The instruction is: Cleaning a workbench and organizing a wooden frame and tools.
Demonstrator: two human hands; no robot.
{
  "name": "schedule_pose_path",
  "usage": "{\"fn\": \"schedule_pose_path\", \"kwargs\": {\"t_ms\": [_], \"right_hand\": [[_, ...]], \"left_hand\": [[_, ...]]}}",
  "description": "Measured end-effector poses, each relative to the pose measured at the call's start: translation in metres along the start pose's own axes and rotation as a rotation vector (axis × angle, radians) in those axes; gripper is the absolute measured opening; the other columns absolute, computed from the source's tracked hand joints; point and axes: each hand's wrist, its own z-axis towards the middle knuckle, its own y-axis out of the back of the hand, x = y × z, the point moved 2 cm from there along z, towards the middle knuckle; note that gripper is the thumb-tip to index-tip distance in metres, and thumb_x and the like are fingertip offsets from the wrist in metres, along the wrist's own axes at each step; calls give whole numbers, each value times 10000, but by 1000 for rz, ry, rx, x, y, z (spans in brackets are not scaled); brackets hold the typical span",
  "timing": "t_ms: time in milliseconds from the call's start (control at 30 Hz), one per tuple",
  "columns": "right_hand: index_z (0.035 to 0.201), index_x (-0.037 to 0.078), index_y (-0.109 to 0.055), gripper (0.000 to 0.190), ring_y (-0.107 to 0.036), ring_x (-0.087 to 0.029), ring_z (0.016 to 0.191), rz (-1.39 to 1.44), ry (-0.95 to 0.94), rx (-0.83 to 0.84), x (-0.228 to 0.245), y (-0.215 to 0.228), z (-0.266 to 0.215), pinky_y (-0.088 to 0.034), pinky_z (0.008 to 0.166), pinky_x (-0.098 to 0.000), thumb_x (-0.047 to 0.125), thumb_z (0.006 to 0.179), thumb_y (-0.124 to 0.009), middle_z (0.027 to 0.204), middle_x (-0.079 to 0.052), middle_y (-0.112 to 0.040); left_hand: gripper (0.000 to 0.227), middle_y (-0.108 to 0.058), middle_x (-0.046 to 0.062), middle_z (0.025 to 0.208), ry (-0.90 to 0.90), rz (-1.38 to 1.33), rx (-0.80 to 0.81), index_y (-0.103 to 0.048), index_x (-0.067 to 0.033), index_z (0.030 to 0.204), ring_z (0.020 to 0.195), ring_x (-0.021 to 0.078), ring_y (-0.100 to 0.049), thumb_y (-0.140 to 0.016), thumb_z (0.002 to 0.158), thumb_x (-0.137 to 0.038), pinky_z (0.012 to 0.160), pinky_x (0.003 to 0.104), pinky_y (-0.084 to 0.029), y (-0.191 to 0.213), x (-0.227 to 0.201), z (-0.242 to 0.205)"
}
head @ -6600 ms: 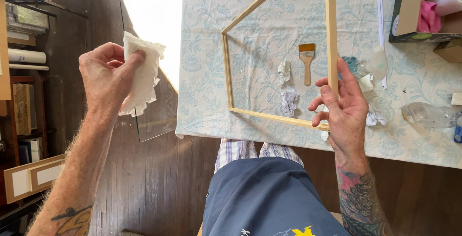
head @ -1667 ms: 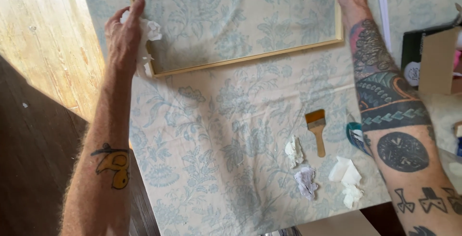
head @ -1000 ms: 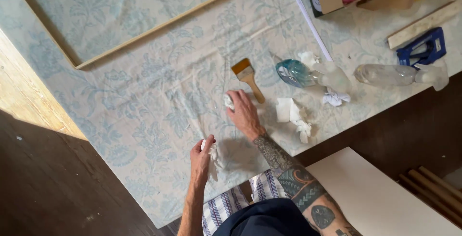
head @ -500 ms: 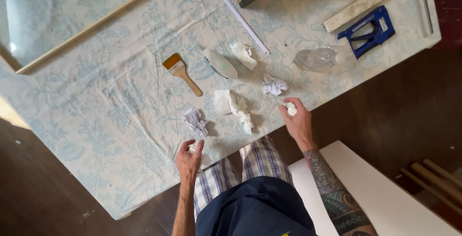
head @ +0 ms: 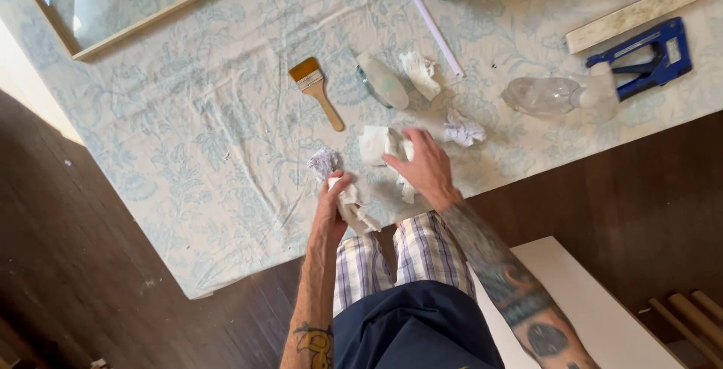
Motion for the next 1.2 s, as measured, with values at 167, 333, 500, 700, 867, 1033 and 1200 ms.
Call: {"fn": "schedule_pose_path", "kwargs": {"t_ms": [167, 333, 500, 700, 867, 1033, 1200], "right_hand": [[1295, 114, -626, 460, -695, -438, 1097, -102, -80, 131, 17, -25, 33, -544, 944, -542, 218, 862, -739, 1163, -211, -730], [1150, 198, -755, 347, -716, -274, 1080, 284, -159, 68, 62, 7, -29, -566, 929, -390, 230, 806, -789, 1093, -91, -776], [1155, 109, -749, 368, -703, -153, 723, 581, -261, 98, 98, -3, -100, -626, 573, -241, 245, 828, -848, 1080, -111, -736], [1096, 149, -751, 242, -758, -245, 962, 199, 156, 19, 119, -47, -107, -610, 817, -356, 94, 860, -754, 1018, -43, -762], [1173, 126, -706, 334, -730, -348, 1033, 241, 199, 206, 130, -43, -106, -602, 861, -460, 157, 848, -779, 1078, -127, -758], [1259, 78, -684, 455, -692, -412, 1069, 174, -304, 97, 65, 1, -82, -552, 962, -517, 279, 874, -819, 1165, -221, -718], [1403, -11, -519, 710, -663, -498, 1076, 35, -414, 52, 37, 1, -44, -535, 991, -592, 274, 856, -871, 1269, -331, -617]], "left_hand": [[578, -675, 169, 1067, 57, -218, 155, -595, -84, 1358, 906, 269, -696, -816, 826, -127, 815, 434, -625, 24, -1, 0], [623, -705, 205, 1125, 5, -299, 152, -583, -88, 1406, 919, 319, -734, -766, 814, -21, 846, 496, -629, 72, 6, 10], [692, -707, 219, 1181, -12, -420, 35, -524, -112, 1474, 929, 306, -736, -652, 806, 18, 850, 494, -630, 82, 14, 11], [452, -737, 171, 1008, 270, -750, -63, -702, -44, 1184, 839, 306, -729, -750, 776, -234, 808, 495, -631, 56, -7, -47], [457, -756, 154, 1055, -47, -210, 37, -721, -52, 1213, 880, 292, -750, -761, 777, 77, 814, 443, -603, 98, 30, -25], [494, -751, 160, 1072, -61, -69, -152, -701, -91, 1208, 891, 316, -743, -758, 742, 62, 826, 489, -602, 173, 56, 0], [404, -771, 161, 970, -59, 26, -219, -734, -104, 1121, 778, 313, -751, -723, 741, 32, 740, 443, -619, 219, 65, 10]]}}
